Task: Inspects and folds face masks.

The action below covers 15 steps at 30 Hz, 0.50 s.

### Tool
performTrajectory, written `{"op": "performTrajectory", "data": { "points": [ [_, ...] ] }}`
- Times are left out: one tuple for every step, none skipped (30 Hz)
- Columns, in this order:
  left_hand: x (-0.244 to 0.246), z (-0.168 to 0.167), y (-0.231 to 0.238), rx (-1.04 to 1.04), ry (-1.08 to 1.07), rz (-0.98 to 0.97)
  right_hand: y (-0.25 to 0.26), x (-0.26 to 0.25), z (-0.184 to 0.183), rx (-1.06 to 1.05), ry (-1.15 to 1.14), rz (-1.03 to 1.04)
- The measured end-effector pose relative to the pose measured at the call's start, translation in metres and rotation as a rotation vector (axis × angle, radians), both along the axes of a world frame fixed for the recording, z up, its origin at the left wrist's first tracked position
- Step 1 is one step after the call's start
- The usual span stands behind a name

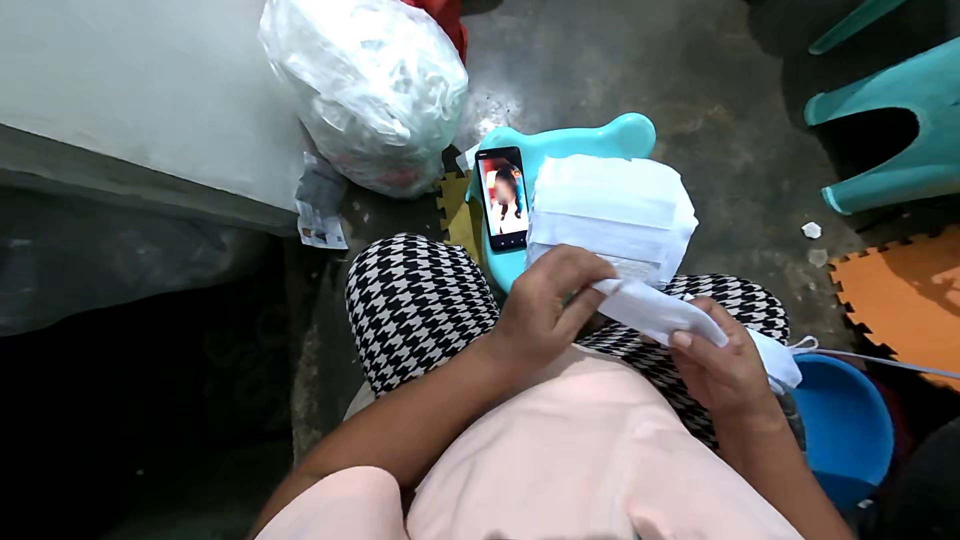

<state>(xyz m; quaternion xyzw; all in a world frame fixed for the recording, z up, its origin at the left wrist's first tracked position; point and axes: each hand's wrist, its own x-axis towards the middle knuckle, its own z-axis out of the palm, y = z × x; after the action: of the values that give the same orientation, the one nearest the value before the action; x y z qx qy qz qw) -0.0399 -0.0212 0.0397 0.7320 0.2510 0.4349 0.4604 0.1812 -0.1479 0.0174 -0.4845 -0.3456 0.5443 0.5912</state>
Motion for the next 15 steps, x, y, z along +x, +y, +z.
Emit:
{"op": "performTrajectory", "data": {
  "points": [
    [-0.006, -0.005, -0.003, -0.104, 0.020, -0.011, -0.001, 0.000, -0.001, -0.008, 0.022, -0.023],
    [-0.012, -0.010, -0.006, -0.226, 0.033, -0.023, -0.003, 0.000, -0.002, -0.020, 0.035, -0.037],
    [-0.017, -0.014, -0.010, -0.353, 0.032, -0.026, -0.003, -0.001, -0.002, -0.033, 0.035, -0.046],
    [-0.021, -0.018, -0.014, -0.465, 0.020, -0.020, -0.004, -0.002, -0.003, -0.043, 0.029, -0.049],
    [-0.024, -0.019, -0.017, -0.556, 0.008, -0.016, -0.004, -0.004, -0.003, -0.048, 0.015, -0.054],
    [-0.025, -0.020, -0.019, -0.631, -0.010, -0.012, -0.003, -0.006, -0.005, -0.042, 0.014, -0.059],
    [-0.027, -0.021, -0.021, -0.692, -0.032, -0.011, -0.002, -0.007, -0.006, -0.029, 0.025, -0.066],
    [-0.027, -0.021, -0.021, -0.743, -0.048, -0.008, -0.001, -0.009, -0.006, -0.015, 0.043, -0.078],
    [-0.027, -0.020, -0.021, -0.780, -0.054, -0.007, 0.000, -0.010, -0.007, -0.007, 0.061, -0.095],
    [-0.027, -0.020, -0.021, -0.803, -0.057, -0.002, 0.002, -0.011, -0.006, -0.010, 0.073, -0.111],
    [-0.026, -0.021, -0.020, -0.815, -0.059, 0.009, 0.003, -0.012, -0.005, -0.013, 0.082, -0.126],
    [-0.026, -0.022, -0.020, -0.821, -0.063, 0.021, 0.004, -0.013, -0.004, -0.014, 0.085, -0.131],
    [-0.026, -0.023, -0.020, -0.833, -0.074, 0.029, 0.004, -0.014, -0.004, -0.017, 0.079, -0.134],
    [-0.026, -0.025, -0.020, -0.854, -0.090, 0.036, 0.005, -0.014, -0.003, -0.022, 0.062, -0.136],
    [-0.026, -0.025, -0.019, -0.885, -0.104, 0.040, 0.005, -0.015, -0.003, -0.029, 0.037, -0.138]
  ]
}}
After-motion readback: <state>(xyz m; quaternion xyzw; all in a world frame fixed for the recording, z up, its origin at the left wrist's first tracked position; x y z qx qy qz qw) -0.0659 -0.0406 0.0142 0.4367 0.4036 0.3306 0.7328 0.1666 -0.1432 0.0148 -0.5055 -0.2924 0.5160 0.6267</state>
